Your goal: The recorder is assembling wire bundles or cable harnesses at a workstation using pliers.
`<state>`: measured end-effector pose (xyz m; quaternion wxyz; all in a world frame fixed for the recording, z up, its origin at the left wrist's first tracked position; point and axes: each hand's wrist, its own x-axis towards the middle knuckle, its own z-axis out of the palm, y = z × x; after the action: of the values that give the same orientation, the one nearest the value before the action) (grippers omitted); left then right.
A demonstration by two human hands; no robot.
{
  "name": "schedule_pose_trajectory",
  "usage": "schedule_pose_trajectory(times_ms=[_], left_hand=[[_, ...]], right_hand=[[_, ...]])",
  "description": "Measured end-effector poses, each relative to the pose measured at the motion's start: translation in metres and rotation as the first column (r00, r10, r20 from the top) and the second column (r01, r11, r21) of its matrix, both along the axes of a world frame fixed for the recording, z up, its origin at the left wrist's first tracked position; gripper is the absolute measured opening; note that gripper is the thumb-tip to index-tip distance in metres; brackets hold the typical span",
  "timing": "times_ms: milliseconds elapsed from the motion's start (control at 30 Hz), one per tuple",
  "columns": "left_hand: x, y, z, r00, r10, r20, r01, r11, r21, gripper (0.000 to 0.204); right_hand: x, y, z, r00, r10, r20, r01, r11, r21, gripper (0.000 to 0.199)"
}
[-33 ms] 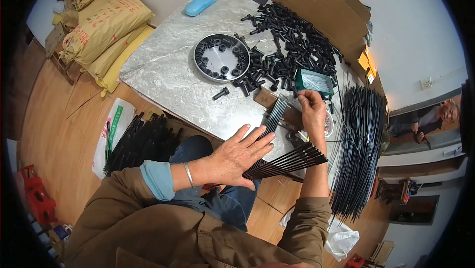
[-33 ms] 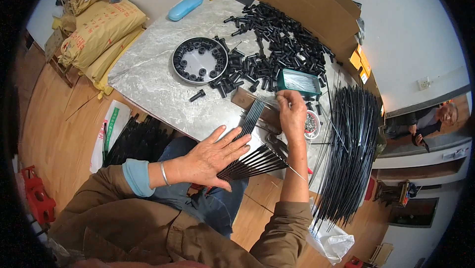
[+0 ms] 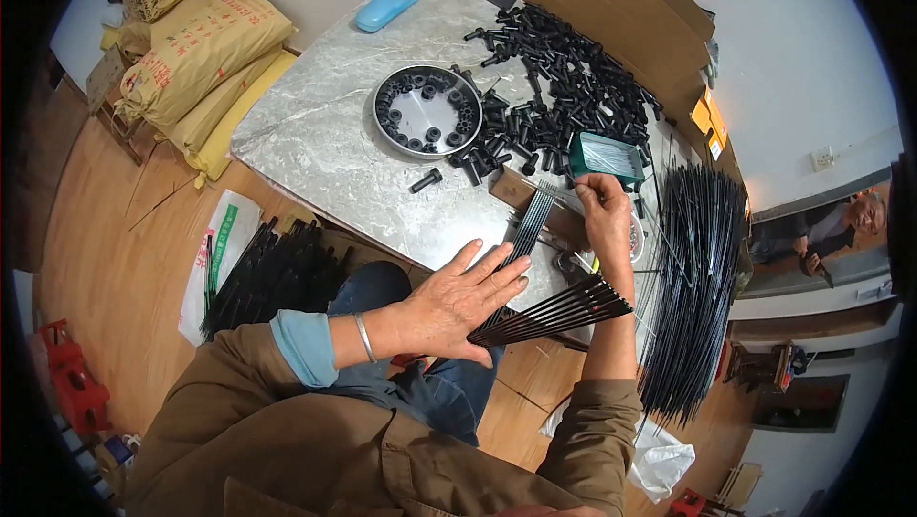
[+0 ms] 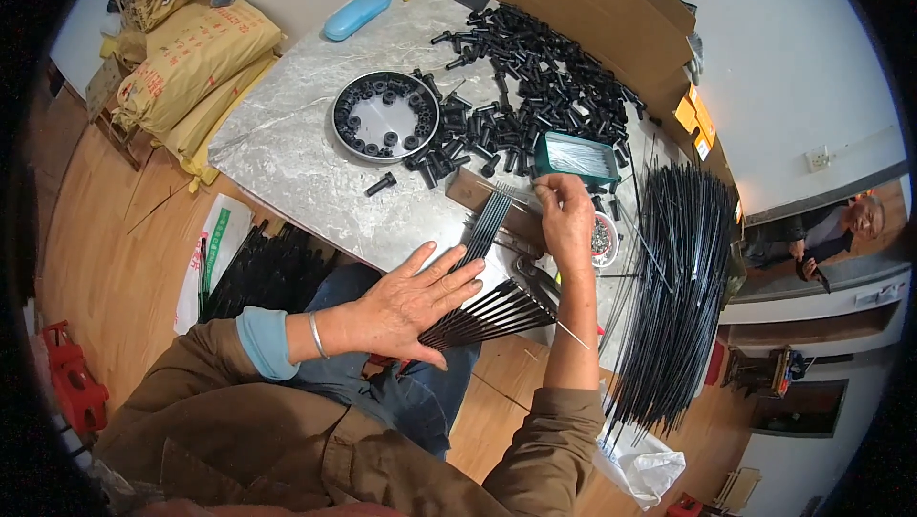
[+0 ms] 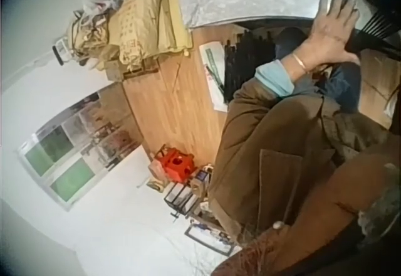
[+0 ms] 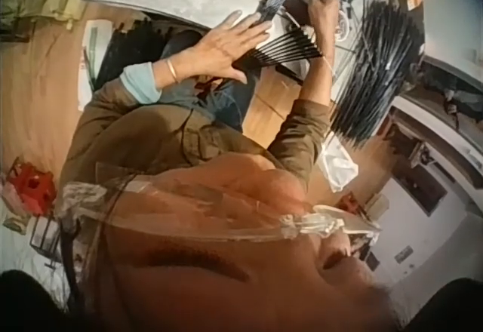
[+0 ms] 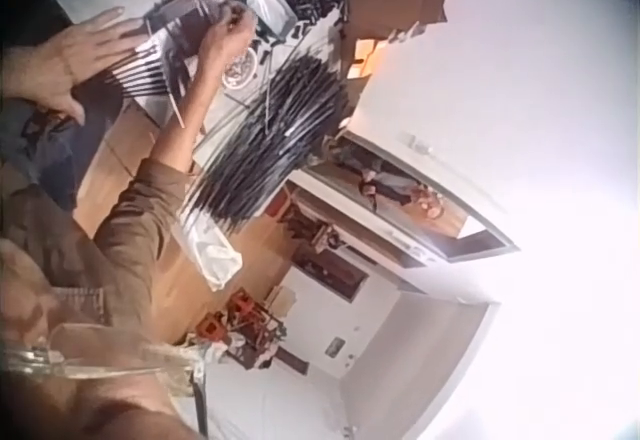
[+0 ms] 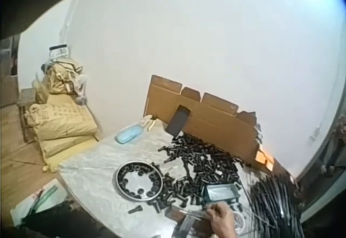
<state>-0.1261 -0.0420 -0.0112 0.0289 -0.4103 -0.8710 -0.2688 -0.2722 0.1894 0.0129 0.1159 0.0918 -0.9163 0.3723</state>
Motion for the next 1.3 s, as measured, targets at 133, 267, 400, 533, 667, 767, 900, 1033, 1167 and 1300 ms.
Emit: schedule_pose_trajectory(times_ms=[133,267,400,533,667,767,900,1033,1167,1300], left_hand=[[0.003,-0.001,0.000,1.000,-0.001,0.004,0.001,1.000,-0.022,0.101],[0.004,0.000,0.000,1.000,-0.007,0.018,0.007,1.000,-0.018,0.102],[0.003,0.001,0.001,1.000,-0.008,0.018,0.009,1.000,-0.016,0.103],[0.003,0.000,0.004,0.999,-0.010,0.030,0.012,0.998,-0.055,0.103],[0.003,0.001,0.003,0.999,-0.018,0.032,0.020,0.999,-0.049,0.103],[0.003,0.001,0.003,1.000,-0.014,0.025,0.015,0.999,-0.051,0.102],[0.003,0.001,0.003,1.000,-0.015,0.025,0.016,0.999,-0.051,0.102],[0.003,0.000,0.002,0.999,-0.020,0.026,0.021,0.999,-0.049,0.102],[0.003,0.001,0.003,1.000,-0.017,0.014,0.018,0.998,-0.052,0.103],[0.003,0.000,0.001,1.000,-0.010,0.017,0.011,0.999,-0.046,0.103]], right_hand=[[0.010,-0.001,0.011,0.988,0.031,0.153,-0.054,0.987,0.154,0.013],[0.016,0.003,0.015,0.976,0.032,0.215,-0.061,0.989,0.132,0.013],[0.014,0.004,0.014,0.980,0.050,0.192,-0.078,0.987,0.141,0.010],[0.014,0.002,0.016,0.979,0.046,0.200,-0.077,0.986,0.151,0.011],[0.015,0.002,0.014,0.978,0.033,0.205,-0.068,0.983,0.168,0.011],[0.014,-0.001,0.015,0.974,0.052,0.221,-0.083,0.988,0.131,0.011],[0.012,-0.004,0.018,0.973,0.076,0.216,-0.104,0.987,0.122,0.011],[0.006,-0.001,0.019,0.971,0.158,0.180,-0.196,0.957,0.214,0.011],[0.001,-0.005,0.020,0.963,0.184,0.195,-0.221,0.956,0.194,0.011],[-0.004,-0.007,0.013,0.942,0.198,0.272,-0.217,0.975,0.042,0.008]])
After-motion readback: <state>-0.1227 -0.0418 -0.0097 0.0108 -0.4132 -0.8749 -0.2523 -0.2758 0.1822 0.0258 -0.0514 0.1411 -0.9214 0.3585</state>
